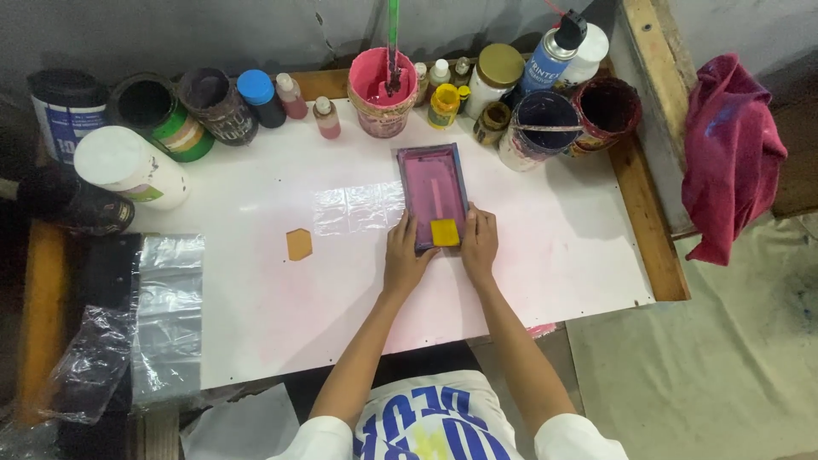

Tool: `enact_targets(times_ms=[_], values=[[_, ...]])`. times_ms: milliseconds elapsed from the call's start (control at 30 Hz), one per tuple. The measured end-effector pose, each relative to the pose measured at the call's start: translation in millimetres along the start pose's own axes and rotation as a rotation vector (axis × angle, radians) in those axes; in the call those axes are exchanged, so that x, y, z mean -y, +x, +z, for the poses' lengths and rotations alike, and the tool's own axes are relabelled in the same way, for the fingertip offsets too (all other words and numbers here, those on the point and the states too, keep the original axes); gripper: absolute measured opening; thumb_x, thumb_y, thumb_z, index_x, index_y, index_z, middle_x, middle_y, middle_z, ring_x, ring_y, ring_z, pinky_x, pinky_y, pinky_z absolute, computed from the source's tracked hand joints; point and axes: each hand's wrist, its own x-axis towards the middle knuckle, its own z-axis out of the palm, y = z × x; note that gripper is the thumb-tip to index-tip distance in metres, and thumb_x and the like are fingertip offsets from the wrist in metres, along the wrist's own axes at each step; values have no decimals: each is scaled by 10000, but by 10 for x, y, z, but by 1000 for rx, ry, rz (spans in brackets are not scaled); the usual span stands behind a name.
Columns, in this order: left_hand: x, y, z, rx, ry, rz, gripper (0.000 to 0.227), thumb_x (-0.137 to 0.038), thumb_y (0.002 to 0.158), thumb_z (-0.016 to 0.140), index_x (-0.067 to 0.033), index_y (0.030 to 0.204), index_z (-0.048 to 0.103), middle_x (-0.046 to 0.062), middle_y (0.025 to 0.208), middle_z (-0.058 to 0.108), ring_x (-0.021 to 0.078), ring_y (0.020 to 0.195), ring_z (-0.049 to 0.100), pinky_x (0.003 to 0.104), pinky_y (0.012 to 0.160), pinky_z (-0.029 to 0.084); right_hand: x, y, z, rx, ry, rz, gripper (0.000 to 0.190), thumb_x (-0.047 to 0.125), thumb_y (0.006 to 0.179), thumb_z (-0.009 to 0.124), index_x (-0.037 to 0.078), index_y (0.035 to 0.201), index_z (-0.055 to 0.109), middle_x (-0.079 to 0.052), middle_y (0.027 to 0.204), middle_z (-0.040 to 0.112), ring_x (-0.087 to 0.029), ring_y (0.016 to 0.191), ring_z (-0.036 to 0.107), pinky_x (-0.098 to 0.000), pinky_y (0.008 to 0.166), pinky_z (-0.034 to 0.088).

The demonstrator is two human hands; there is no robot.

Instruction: The person prepares a screen printing setup by smoothing a plastic sheet on a table. They then use a yellow squeegee to spread pink ink evenly across a screen printing frame, repeatedly moving the squeegee back and forth to coat the screen.

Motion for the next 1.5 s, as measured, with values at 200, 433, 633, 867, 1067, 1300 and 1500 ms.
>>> enact_targets(times_ms=[200,433,633,867,1067,1300,1500], values=[[-14,-7,-22,2,13,9,861,-393,899,760,-175,1591,298,127,1639,292,328,1435,390,466,1196,367,-11,-14,15,-10,-17,-20,561,488,1133,271,147,1460,572,-114,1274,549,-295,1242,554,-428,1064,412],[-132,-13,-118,-5,-49,21,952,-331,880,782,-167,1619,204,149,1640,275,358,1444,366,483,1205,357,62,-44,-2,-11,-28,-3,595,503,1128,219,155,1460,570,-110,1279,542,-288,1235,558,-431,1058,415],[-199,-130,-193,-57,-48,15,1066,-292,856,817,-116,1626,100,213,1629,231,404,1454,311,508,1202,338,22,124,8,-256,156,83,517,503,1116,349,124,1351,611,-126,1256,536,-305,1185,561,-424,1053,404],[34,-193,-79,-211,57,114,1127,-333,745,881,33,1575,213,294,1531,326,497,1363,345,575,1176,334,819,887,252,-303,221,-257,273,296,1039,614,68,1163,700,-151,1085,605,-326,1003,604,-405,850,495],[7,-166,-115,-282,82,169,1143,-319,703,902,28,1570,243,282,1517,350,487,1347,355,575,1174,301,980,2113,1110,70,544,-48,643,159,998,621,81,1567,331,-250,1482,476,-431,1396,472,-562,1184,357],[88,-108,-8,-343,82,201,1220,-254,576,976,2,1552,292,250,1498,406,437,1371,398,523,1196,275,1549,1766,1237,59,717,75,902,679,1057,424,77,1640,91,-325,1643,227,-557,1483,272,-703,1219,108],[79,-125,14,-288,57,142,1176,-236,650,964,-55,1575,262,220,1488,412,426,1367,394,556,1167,271,1818,1643,1111,-58,358,32,721,663,1060,423,109,1517,359,-233,1510,481,-406,1419,455,-569,1187,313]])
